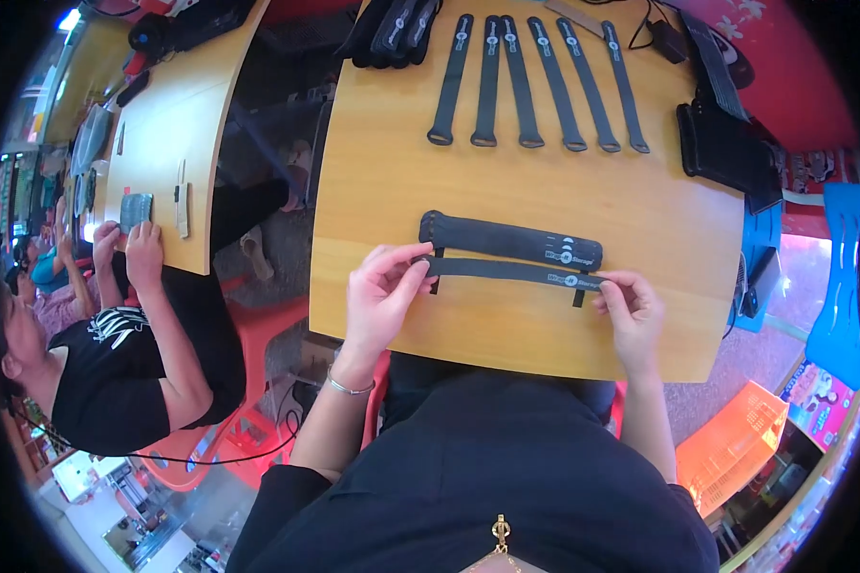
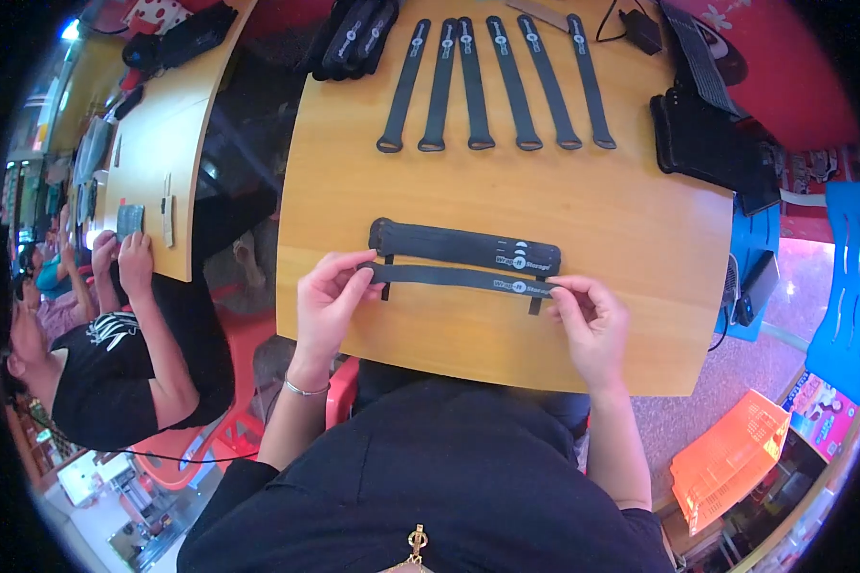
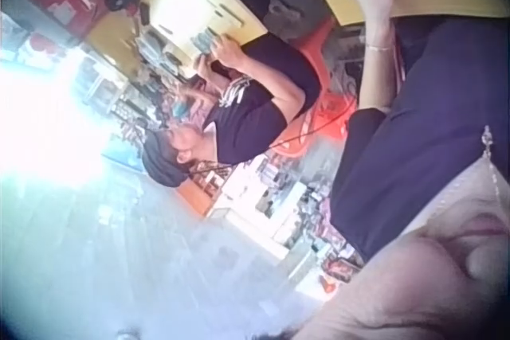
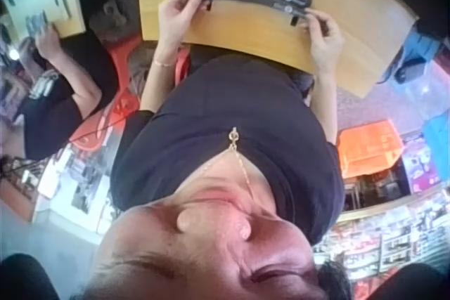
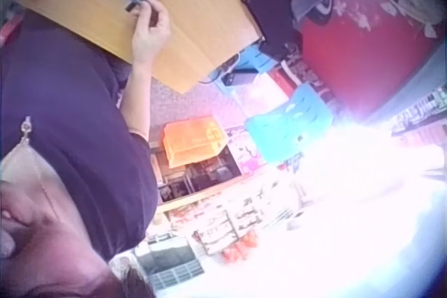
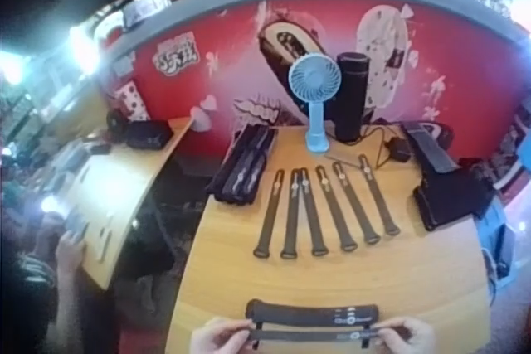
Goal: Assembling black textile straps by attaching components using a fixed tabletop jig.
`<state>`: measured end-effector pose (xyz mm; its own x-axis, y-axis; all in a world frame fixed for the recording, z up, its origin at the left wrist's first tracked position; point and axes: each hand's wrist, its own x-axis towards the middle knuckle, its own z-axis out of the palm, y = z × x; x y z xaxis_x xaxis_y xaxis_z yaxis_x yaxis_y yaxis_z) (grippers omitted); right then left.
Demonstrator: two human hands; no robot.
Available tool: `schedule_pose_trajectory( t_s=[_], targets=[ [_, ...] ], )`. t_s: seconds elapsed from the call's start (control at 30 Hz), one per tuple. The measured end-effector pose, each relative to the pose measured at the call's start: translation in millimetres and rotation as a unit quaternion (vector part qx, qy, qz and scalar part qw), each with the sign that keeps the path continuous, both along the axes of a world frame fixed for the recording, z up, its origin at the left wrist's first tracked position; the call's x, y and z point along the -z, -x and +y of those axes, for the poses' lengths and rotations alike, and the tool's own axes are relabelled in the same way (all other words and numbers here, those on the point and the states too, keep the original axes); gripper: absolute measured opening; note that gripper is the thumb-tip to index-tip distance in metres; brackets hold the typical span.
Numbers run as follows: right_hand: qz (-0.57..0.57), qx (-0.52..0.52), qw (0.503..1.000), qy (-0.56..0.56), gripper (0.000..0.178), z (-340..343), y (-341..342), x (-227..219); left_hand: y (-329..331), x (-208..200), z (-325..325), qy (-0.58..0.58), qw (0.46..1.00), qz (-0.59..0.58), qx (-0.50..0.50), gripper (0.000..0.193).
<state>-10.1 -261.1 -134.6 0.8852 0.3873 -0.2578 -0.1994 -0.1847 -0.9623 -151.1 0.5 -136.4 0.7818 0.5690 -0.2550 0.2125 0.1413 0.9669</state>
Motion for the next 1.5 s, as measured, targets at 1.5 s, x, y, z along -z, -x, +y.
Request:
schedule_pose_trajectory(
  t_s=[1.5],
  targets=[
    [-0.026,0.028,0.999,0.012,0.008,10,-11,11,-21,15,6,-0.067,0.996,0.022,-0.061,0.010]
  ],
)
